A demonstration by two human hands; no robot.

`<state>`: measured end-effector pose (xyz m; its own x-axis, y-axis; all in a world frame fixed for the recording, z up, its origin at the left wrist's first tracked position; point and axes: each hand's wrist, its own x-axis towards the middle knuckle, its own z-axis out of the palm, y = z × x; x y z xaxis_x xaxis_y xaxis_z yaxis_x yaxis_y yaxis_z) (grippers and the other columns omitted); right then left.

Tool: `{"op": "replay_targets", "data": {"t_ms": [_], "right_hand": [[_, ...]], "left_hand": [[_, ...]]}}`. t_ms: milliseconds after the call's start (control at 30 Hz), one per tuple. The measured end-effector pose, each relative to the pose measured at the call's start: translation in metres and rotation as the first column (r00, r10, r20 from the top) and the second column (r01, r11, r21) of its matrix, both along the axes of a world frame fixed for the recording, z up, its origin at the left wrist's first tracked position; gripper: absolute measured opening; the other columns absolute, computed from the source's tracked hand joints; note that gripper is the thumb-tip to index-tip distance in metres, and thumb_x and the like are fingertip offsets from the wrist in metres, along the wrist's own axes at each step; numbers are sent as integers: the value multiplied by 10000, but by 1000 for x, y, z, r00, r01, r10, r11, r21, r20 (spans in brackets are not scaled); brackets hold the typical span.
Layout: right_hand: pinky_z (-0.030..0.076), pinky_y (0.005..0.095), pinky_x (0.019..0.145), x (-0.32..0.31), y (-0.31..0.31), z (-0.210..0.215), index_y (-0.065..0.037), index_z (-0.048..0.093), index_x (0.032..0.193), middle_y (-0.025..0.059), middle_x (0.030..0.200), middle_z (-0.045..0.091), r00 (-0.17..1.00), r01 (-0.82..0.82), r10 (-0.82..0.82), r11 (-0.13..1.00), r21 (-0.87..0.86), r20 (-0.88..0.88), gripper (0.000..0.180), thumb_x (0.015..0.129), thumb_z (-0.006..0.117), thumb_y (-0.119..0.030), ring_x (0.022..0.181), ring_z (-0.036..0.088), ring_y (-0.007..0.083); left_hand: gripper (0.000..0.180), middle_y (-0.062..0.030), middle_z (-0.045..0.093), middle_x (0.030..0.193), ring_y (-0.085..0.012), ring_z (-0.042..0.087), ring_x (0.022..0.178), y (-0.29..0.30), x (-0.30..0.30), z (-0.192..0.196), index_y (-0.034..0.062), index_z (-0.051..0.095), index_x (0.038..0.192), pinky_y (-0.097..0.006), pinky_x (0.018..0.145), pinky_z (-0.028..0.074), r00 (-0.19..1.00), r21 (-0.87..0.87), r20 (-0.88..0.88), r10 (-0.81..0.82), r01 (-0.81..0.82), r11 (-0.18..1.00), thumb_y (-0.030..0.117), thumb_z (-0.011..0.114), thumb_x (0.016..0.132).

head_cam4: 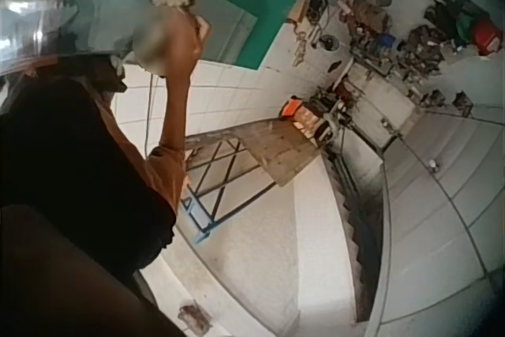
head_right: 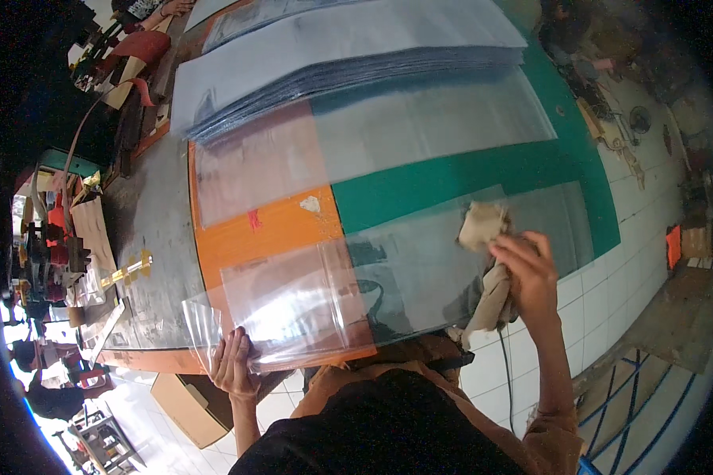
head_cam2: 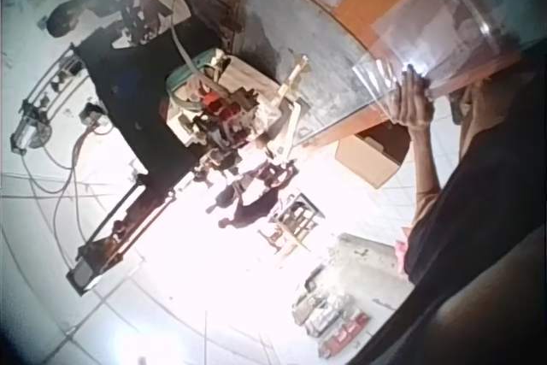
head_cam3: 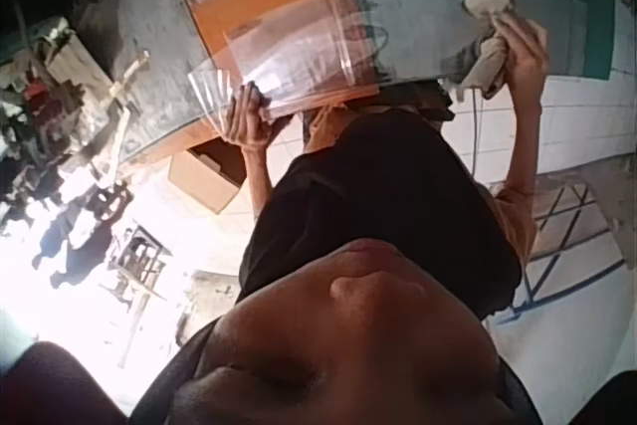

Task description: The person wipes clear plastic sheets with a cloth by hand and stacks them on a table.

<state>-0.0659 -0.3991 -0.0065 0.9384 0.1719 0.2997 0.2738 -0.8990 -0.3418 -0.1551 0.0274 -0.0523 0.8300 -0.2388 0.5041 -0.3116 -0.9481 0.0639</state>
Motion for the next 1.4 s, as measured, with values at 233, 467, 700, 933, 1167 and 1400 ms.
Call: {"op": "replay_targets", "data": {"t_ms": [233, 467, 700, 933, 1167, 1400], "right_hand": [[448, 342, 789, 17, -20, 3, -53, 627, 977, 55, 1047, 603, 932, 357, -357, 934, 3, 62, 321, 725, 504, 103, 978, 503, 283], [79, 594, 1019, 38, 32, 54, -162, 266, 1376, 193, 1444, 90, 897, -360, 379, 925, 122, -227, 950, 602, 715, -483, 1326, 79, 402], [146, 633, 985, 24, 122, 9, -132, 306, 1349, 215, 1400, 208, 835, -481, 464, 876, 17, -295, 828, 663, 696, -383, 1306, 207, 359], [432, 337, 828, 64, 75, 53, -51, 580, 866, 67, 834, 611, 983, -155, 184, 836, 526, -2, 100, 823, 490, -47, 814, 586, 171], [402, 184, 551, 186, -63, 75, -73, 549, 992, 8, 785, 606, 973, 213, -115, 783, 584, -201, 188, 850, 560, -196, 612, 459, 31], [445, 222, 660, 242, -133, -3, -11, 565, 1063, 67, 917, 618, 934, 318, -132, 730, 605, -333, 315, 832, 594, -223, 756, 544, 87]], "left_hand": [[245, -108, 664, 856, -243, 645, 705, 15, -2, 51, 5, 629, 908, -323, 633, 500, 996, -8, -75, 53, -54, 999, 71, 512, 703], [45, -50, 493, 505, -187, 399, 378, 47, 39, 152, 38, 620, 753, -324, 408, 286, 985, 188, -173, -24, 57, 981, 79, 608, 764], [79, -99, 606, 616, -169, 495, 422, 55, 93, 194, 24, 644, 725, -261, 440, 368, 950, -78, -311, -42, 19, 997, 33, 583, 773], [208, -29, 457, 511, -46, 368, 473, 119, 132, 190, 2, 597, 693, -219, 433, 286, 942, -239, -333, -47, -36, 970, 189, 665, 758], [454, -108, 505, 545, -246, 495, 514, 20, 270, 127, 24, 560, 744, -337, 524, 392, 886, -107, -412, -213, 185, 977, 423, 743, 625], [572, -168, 581, 946, -334, 567, 865, 13, 284, 69, 62, 396, 1208, -362, 747, 442, 983, -113, -122, -135, 122, 986, 263, 677, 751]]}}
